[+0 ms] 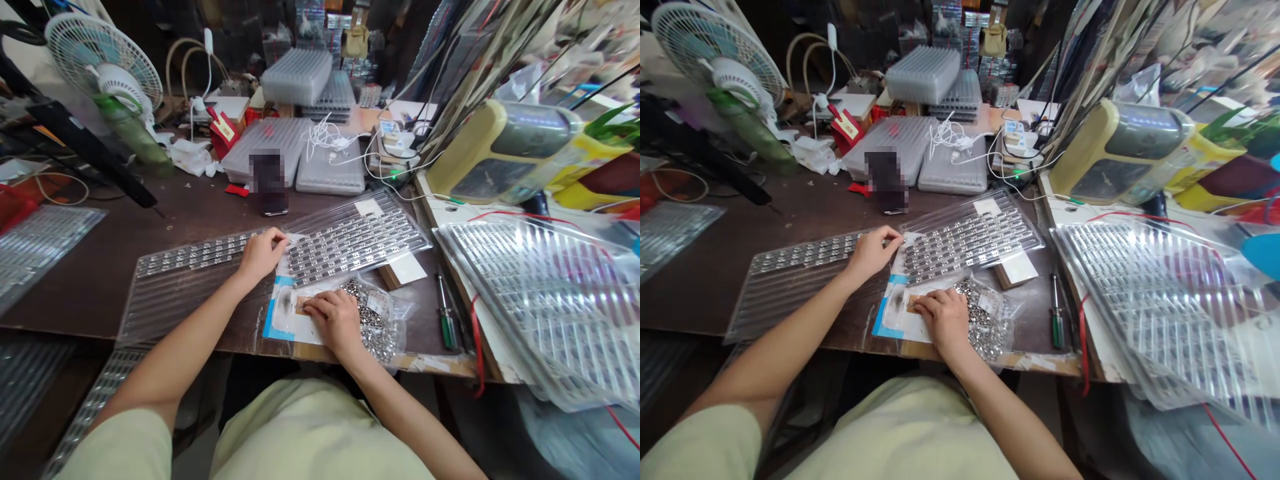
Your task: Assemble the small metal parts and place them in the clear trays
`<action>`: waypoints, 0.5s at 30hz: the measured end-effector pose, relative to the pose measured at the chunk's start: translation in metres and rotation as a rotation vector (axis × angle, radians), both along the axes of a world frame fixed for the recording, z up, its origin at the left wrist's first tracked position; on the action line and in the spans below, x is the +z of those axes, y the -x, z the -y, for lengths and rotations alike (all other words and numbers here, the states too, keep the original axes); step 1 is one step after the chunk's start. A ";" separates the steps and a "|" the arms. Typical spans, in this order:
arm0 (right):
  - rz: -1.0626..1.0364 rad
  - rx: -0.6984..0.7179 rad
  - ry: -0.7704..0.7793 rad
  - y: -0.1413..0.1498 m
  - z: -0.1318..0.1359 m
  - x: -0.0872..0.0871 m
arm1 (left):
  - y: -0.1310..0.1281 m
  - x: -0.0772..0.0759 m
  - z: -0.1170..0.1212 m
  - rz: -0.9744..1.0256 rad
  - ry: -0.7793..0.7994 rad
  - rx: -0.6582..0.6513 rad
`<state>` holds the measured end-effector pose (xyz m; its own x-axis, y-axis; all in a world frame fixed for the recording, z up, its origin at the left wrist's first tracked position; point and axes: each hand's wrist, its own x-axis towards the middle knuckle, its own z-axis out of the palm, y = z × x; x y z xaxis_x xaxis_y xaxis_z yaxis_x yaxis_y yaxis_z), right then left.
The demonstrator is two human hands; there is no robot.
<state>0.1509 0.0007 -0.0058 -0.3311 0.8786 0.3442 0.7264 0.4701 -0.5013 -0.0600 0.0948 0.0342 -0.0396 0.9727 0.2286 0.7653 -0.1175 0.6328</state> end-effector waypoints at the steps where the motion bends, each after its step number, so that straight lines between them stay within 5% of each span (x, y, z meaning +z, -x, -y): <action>1: 0.002 0.000 0.010 0.000 0.000 0.000 | 0.003 0.001 0.011 0.124 0.036 -0.007; 7: -0.002 0.052 0.028 0.000 0.001 0.001 | 0.006 -0.003 0.091 0.619 0.408 -0.076; 11: -0.003 0.040 0.014 0.001 0.002 0.001 | -0.004 -0.019 0.115 0.637 0.382 -0.037; 15: 0.012 0.037 0.001 0.001 0.001 0.001 | -0.020 -0.026 0.111 0.471 0.249 -0.051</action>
<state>0.1500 -0.0004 -0.0049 -0.3679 0.8659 0.3390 0.7143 0.4966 -0.4931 -0.0404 -0.0165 0.0078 -0.0337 0.9986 -0.0409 0.3890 0.0508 0.9198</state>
